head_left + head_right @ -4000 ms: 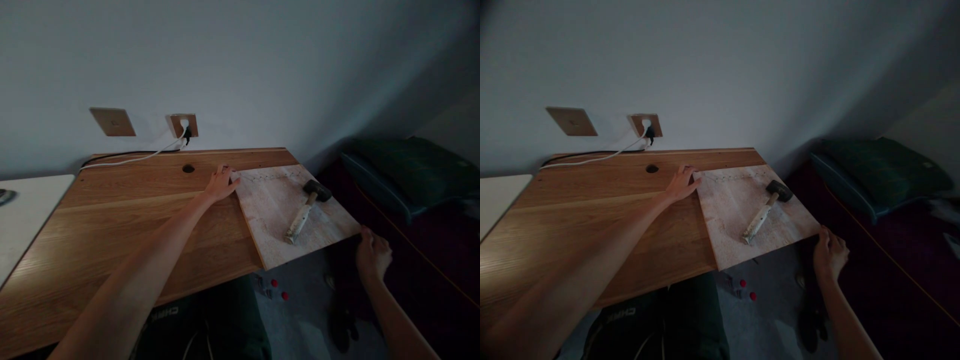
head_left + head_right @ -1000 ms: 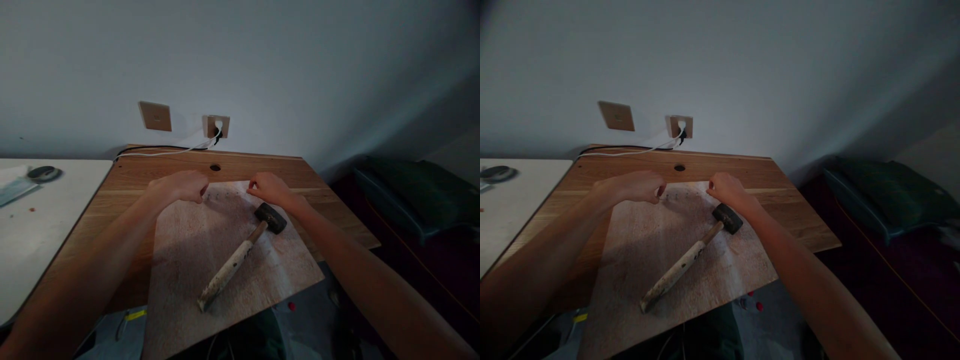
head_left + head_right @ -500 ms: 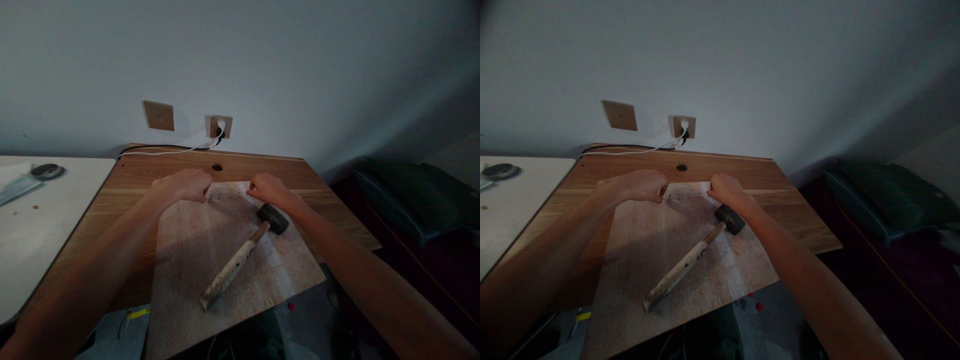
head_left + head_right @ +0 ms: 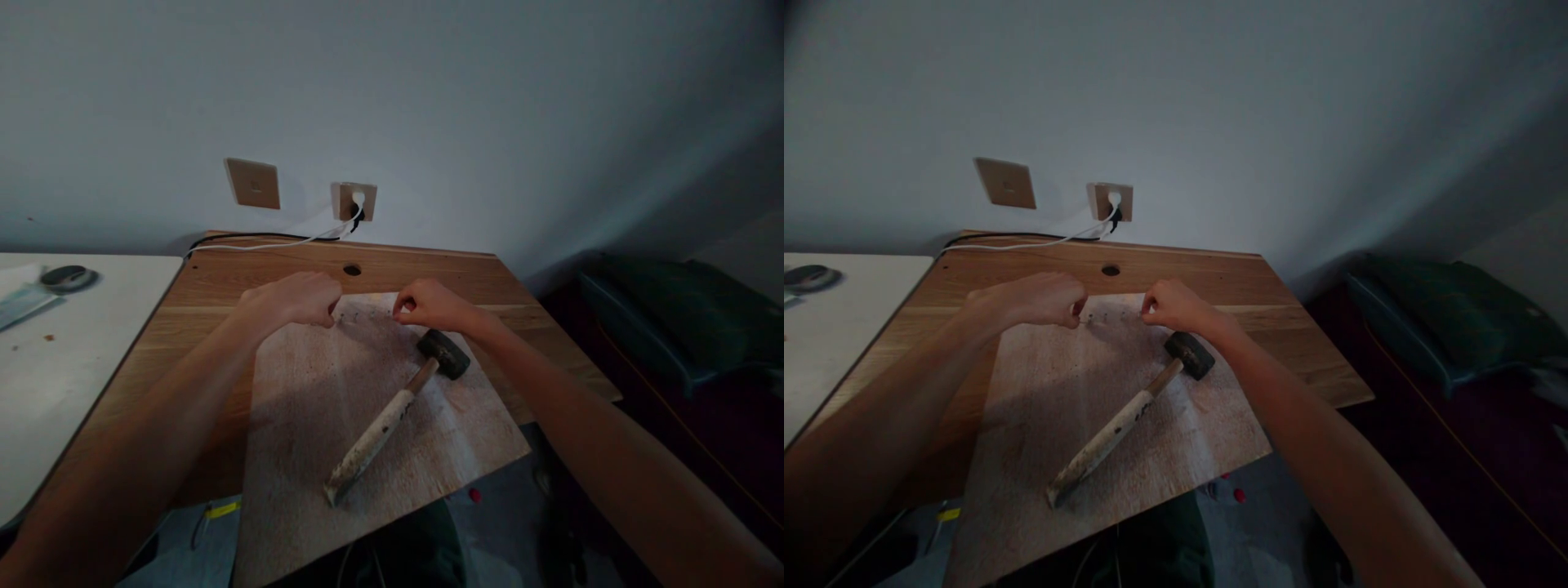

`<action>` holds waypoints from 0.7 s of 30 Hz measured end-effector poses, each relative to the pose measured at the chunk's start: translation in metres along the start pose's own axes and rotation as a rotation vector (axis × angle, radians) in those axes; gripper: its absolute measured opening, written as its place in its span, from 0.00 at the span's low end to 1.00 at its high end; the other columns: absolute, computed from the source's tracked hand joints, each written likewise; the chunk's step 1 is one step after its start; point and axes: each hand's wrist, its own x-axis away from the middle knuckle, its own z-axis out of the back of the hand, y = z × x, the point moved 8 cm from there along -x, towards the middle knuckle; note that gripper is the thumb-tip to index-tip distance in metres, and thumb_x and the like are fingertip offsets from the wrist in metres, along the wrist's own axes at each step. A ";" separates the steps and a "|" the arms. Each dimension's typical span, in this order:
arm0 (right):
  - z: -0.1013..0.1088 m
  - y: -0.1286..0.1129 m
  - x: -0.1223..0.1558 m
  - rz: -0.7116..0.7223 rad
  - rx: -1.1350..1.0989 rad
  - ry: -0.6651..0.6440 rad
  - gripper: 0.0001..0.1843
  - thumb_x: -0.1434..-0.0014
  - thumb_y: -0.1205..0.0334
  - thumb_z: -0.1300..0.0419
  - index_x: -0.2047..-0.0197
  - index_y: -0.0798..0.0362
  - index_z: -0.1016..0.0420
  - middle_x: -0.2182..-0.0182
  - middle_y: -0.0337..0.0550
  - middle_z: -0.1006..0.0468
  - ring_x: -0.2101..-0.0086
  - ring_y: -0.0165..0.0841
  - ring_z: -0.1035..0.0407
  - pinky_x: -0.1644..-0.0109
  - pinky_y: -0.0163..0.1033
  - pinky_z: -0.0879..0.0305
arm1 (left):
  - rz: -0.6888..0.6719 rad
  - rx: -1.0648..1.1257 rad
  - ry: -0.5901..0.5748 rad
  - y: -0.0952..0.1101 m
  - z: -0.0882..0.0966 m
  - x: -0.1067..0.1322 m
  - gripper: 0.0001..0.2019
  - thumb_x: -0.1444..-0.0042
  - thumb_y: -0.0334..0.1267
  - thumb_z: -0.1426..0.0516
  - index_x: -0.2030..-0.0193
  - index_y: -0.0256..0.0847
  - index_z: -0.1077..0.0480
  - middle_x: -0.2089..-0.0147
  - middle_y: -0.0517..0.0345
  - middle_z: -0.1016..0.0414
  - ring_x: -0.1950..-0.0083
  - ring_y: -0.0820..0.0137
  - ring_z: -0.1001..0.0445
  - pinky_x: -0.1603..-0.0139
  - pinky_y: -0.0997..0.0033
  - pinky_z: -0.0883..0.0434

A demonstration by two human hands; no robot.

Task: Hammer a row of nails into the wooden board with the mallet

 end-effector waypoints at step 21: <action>-0.005 0.075 0.005 -0.239 0.058 0.057 0.10 0.33 0.61 0.33 0.55 0.55 0.10 0.57 0.57 0.11 0.55 0.45 0.18 0.54 0.40 0.29 | -0.024 -0.058 -0.009 0.004 0.003 0.005 0.09 0.43 0.38 0.39 0.60 0.40 0.17 0.58 0.48 0.15 0.59 0.60 0.19 0.66 0.67 0.33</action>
